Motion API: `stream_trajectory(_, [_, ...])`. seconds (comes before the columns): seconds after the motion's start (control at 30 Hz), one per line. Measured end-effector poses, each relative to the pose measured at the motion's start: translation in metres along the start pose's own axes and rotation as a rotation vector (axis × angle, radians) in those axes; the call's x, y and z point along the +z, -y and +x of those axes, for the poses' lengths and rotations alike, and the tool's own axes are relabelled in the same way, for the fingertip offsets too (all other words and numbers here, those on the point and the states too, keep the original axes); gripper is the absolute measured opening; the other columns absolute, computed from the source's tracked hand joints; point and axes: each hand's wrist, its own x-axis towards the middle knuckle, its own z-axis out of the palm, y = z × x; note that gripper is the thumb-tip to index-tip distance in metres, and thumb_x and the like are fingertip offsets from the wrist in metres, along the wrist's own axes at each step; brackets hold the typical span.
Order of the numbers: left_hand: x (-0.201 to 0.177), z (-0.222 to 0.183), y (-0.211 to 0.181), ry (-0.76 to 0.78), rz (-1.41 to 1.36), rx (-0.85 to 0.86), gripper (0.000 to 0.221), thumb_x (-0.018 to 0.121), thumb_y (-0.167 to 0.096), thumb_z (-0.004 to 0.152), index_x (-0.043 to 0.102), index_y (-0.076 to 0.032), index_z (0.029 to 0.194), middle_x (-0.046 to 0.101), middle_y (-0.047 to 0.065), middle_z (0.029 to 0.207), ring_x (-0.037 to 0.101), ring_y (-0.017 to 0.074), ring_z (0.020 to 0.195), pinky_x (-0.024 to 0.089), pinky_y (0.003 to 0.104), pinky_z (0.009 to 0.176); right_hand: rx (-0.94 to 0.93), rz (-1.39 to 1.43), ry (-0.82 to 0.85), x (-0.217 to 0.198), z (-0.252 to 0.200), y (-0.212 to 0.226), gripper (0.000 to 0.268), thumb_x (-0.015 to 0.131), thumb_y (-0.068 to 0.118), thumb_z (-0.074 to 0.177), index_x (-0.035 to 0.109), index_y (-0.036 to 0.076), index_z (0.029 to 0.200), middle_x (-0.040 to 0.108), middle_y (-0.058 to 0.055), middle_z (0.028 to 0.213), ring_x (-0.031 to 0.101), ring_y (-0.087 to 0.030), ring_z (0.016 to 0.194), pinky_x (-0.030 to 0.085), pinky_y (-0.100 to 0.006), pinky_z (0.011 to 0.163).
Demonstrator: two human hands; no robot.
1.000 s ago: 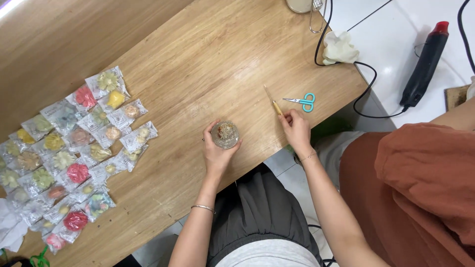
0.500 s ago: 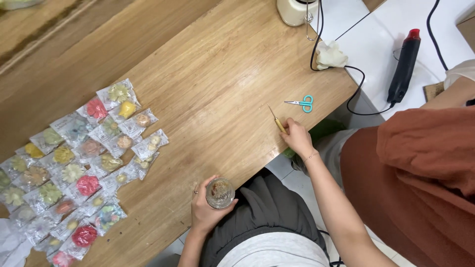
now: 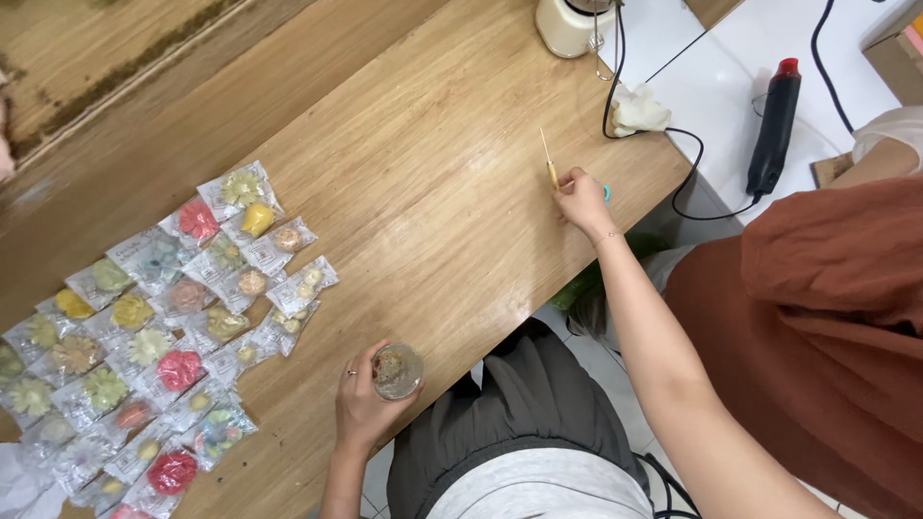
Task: The person packages small decorative flower-shaped candles by placing them into individual plastic wrappers and then into a larger paper box.
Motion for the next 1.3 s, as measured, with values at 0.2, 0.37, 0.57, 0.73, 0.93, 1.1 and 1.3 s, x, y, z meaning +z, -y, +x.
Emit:
stream_trajectory(0.2, [0.021,0.004,-0.014,-0.086,0.003,-0.162,0.081,0.096,-0.03,0.058,0.059,-0.007,0.126,0.069,0.016,0.113,0.065,0.0338,0.106,0.053,0.045,0.09,-0.116,-0.134,-0.011,-0.003,0.062,-0.001,0.019,0.068,-0.001,0.084,0.065,-0.003,0.102,0.072,-0.017,0.08,0.072,-0.024,0.06,0.058,-0.036,0.053])
stream_trajectory(0.37, [0.048,0.007,-0.026,-0.216,-0.054,-0.362,0.084,0.095,-0.03,0.06,0.055,-0.005,0.13,0.067,0.018,0.119,0.065,0.0335,0.111,0.052,0.044,0.093,-0.337,-0.275,0.023,-0.009,0.069,-0.004,0.022,0.076,0.002,0.079,0.068,-0.002,0.098,0.073,-0.018,0.085,0.072,-0.026,0.074,0.058,-0.038,0.068])
stream_trajectory(0.57, [0.068,0.019,-0.051,-0.269,-0.119,-0.503,0.086,0.095,-0.027,0.06,0.053,-0.007,0.132,0.068,0.017,0.122,0.067,0.0302,0.111,0.053,0.042,0.094,-0.415,-0.394,0.265,-0.035,0.073,0.017,0.021,0.08,0.008,0.079,0.073,0.003,0.097,0.073,-0.017,0.088,0.072,-0.028,0.08,0.056,-0.039,0.073])
stream_trajectory(0.73, [0.078,0.028,-0.065,-0.27,-0.167,-0.519,0.085,0.095,-0.027,0.062,0.052,-0.007,0.133,0.068,0.016,0.122,0.068,0.0283,0.112,0.054,0.041,0.094,-0.538,-0.374,0.08,-0.044,0.092,0.009,0.019,0.081,0.006,0.08,0.074,0.002,0.097,0.07,-0.017,0.093,0.07,-0.028,0.081,0.056,-0.039,0.072])
stream_trajectory(0.93, [0.079,0.03,-0.074,-0.296,-0.158,-0.524,0.083,0.095,-0.025,0.064,0.052,-0.007,0.133,0.067,0.018,0.123,0.067,0.0305,0.113,0.054,0.042,0.094,-0.473,-0.277,0.184,-0.046,0.086,0.008,0.022,0.082,0.006,0.08,0.074,0.002,0.099,0.071,-0.013,0.091,0.07,-0.025,0.078,0.056,-0.038,0.071])
stream_trajectory(1.1, [0.079,0.03,-0.074,-0.299,-0.177,-0.526,0.083,0.094,-0.026,0.064,0.052,-0.008,0.133,0.067,0.017,0.124,0.068,0.0295,0.113,0.054,0.041,0.094,-0.463,-0.324,0.097,-0.048,0.083,0.005,0.019,0.084,0.005,0.081,0.075,0.0,0.097,0.071,-0.015,0.09,0.069,-0.025,0.078,0.056,-0.036,0.072])
stream_trajectory(1.3, [0.081,0.027,-0.067,-0.289,-0.144,-0.518,0.085,0.095,-0.026,0.063,0.052,-0.007,0.133,0.067,0.017,0.122,0.067,0.0304,0.112,0.054,0.041,0.093,-0.491,-0.274,0.058,-0.048,0.087,-0.003,0.019,0.083,0.006,0.083,0.075,0.001,0.099,0.07,-0.014,0.092,0.069,-0.024,0.079,0.056,-0.035,0.072])
